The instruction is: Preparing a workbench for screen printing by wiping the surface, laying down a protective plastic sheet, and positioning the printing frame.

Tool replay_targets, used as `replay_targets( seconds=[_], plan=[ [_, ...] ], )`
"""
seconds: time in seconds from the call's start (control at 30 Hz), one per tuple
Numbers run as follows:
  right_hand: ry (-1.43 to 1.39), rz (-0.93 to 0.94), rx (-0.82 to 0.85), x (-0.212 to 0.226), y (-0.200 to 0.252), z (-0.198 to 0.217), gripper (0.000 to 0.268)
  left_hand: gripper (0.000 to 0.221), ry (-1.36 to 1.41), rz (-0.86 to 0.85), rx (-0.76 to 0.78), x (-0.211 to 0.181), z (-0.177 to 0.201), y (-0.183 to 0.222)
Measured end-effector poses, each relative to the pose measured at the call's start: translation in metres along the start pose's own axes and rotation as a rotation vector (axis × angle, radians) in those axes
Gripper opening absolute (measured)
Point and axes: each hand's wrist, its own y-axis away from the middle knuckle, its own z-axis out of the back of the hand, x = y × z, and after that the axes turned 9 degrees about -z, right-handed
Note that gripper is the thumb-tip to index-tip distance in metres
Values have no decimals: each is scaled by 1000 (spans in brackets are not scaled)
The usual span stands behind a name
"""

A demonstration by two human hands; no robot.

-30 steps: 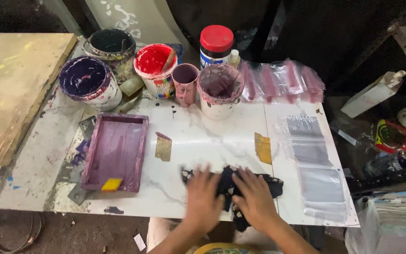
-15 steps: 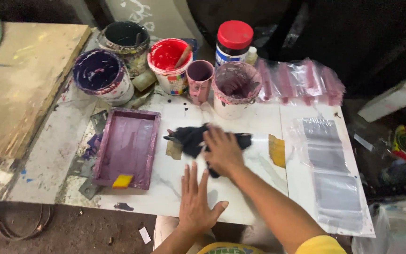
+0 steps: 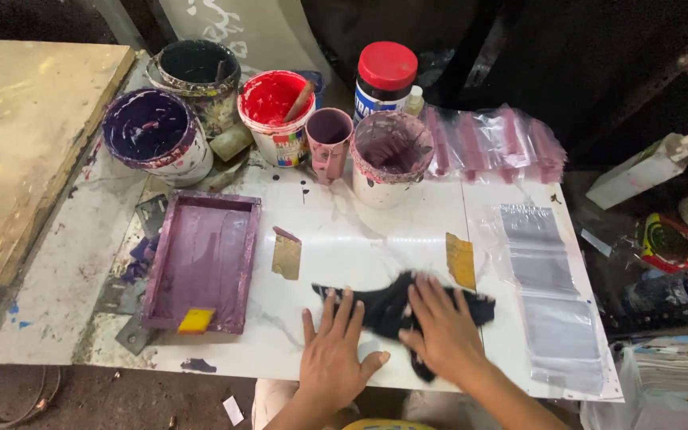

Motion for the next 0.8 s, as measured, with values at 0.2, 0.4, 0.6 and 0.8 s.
replay_targets(
  seconds=[0.2,0.4,0.6,0.8],
  plan=[
    [-129,10,3,26,-109,26,81,90,-9,-34,-47,5,-4,-1],
    [-111,161,181,100,-164,54,74,98,13,12,-52,5,-5,-1],
    [-146,168,137,117,-184,39,64,101,33,70,-125,6,-12,3],
    [-226,347,204,119,-112,58,62,85,236,102,-702,4,0,13]
  ],
)
